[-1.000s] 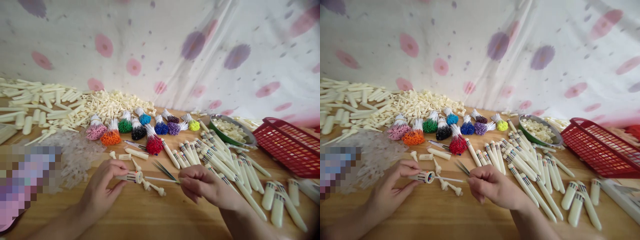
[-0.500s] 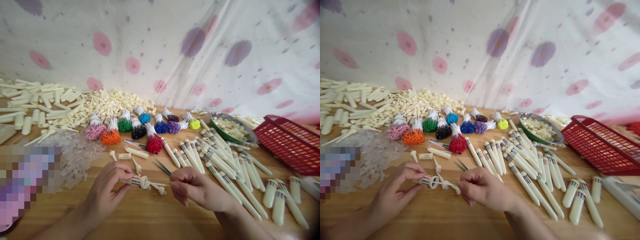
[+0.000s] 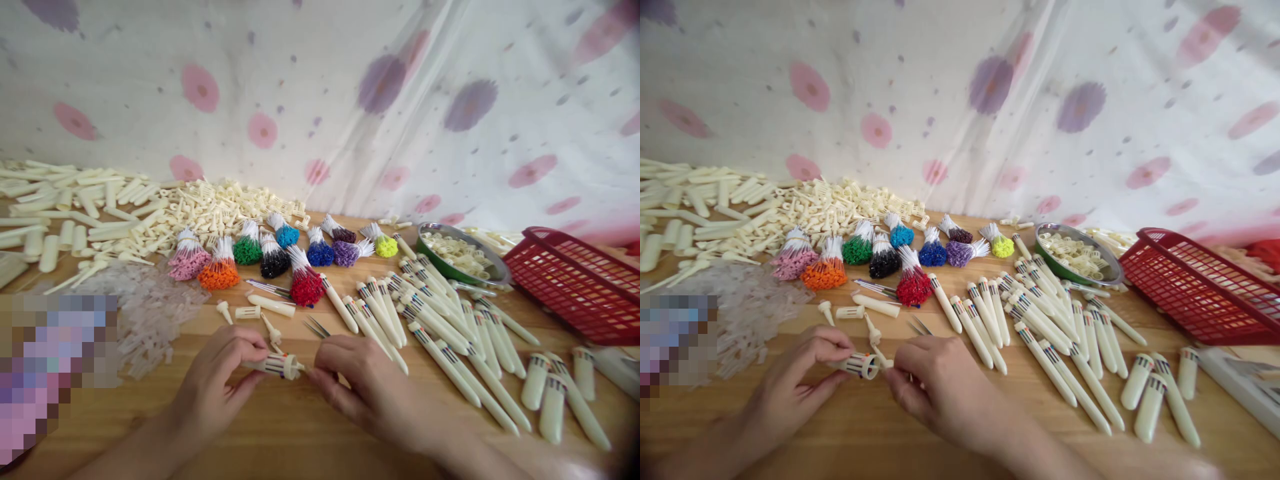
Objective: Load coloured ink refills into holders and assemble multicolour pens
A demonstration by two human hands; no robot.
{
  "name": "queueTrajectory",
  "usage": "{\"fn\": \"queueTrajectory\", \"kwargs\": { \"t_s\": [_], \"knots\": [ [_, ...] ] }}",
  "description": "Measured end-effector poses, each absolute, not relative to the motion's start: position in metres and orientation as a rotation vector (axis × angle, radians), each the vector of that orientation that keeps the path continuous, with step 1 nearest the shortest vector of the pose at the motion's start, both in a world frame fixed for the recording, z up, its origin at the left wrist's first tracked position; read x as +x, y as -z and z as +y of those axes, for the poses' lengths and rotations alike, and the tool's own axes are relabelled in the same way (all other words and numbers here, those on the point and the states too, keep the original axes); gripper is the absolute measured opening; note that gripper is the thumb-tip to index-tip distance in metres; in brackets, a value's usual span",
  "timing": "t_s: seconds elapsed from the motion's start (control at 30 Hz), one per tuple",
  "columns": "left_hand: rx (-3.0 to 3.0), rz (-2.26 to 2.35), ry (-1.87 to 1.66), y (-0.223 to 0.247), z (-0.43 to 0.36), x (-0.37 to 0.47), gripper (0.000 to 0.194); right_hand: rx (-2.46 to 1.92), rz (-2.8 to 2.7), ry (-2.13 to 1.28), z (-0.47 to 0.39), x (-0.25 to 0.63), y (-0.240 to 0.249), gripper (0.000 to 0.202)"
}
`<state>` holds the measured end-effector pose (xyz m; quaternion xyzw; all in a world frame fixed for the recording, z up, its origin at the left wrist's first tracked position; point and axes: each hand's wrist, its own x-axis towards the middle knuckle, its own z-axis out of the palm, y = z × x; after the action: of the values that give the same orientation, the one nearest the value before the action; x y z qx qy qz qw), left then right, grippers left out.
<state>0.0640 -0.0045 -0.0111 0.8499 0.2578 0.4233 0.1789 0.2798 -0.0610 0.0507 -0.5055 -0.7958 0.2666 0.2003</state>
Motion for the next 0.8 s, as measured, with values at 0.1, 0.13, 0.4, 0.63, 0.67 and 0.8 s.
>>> {"fn": "queueTrajectory", "kwargs": {
  "t_s": [0.1, 0.13, 0.4, 0.63, 0.67, 0.8],
  "knots": [
    [2.404, 0.724, -1.175, 0.012, -0.005, 0.065, 0.018, -1.396, -2.227, -0.605, -0.064, 0.274, -0.049, 0.026],
    [2.394, 0.727, -1.176, 0.011, -0.005, 0.065, 0.017, -1.401, -2.200, -0.617, -0.064, 0.274, -0.049, 0.027],
    [2.220, 0.835, -1.208, 0.014, -0.003, 0.060, 0.019, -1.544, -2.179, -0.604, -0.058, 0.298, -0.045, 0.025],
    [2.011, 0.842, -1.227, 0.013, -0.003, 0.065, 0.019, -1.229, -2.060, 0.007, -0.076, 0.272, -0.030, 0.049],
    [1.963, 0.850, -1.224, 0.013, -0.004, 0.067, 0.018, -1.210, -2.101, 0.047, -0.077, 0.266, -0.028, 0.060],
    [1.854, 0.820, -1.175, 0.014, -0.007, 0.071, 0.016, -1.128, -2.312, -0.065, -0.074, 0.251, -0.023, 0.087]
  ]
}}
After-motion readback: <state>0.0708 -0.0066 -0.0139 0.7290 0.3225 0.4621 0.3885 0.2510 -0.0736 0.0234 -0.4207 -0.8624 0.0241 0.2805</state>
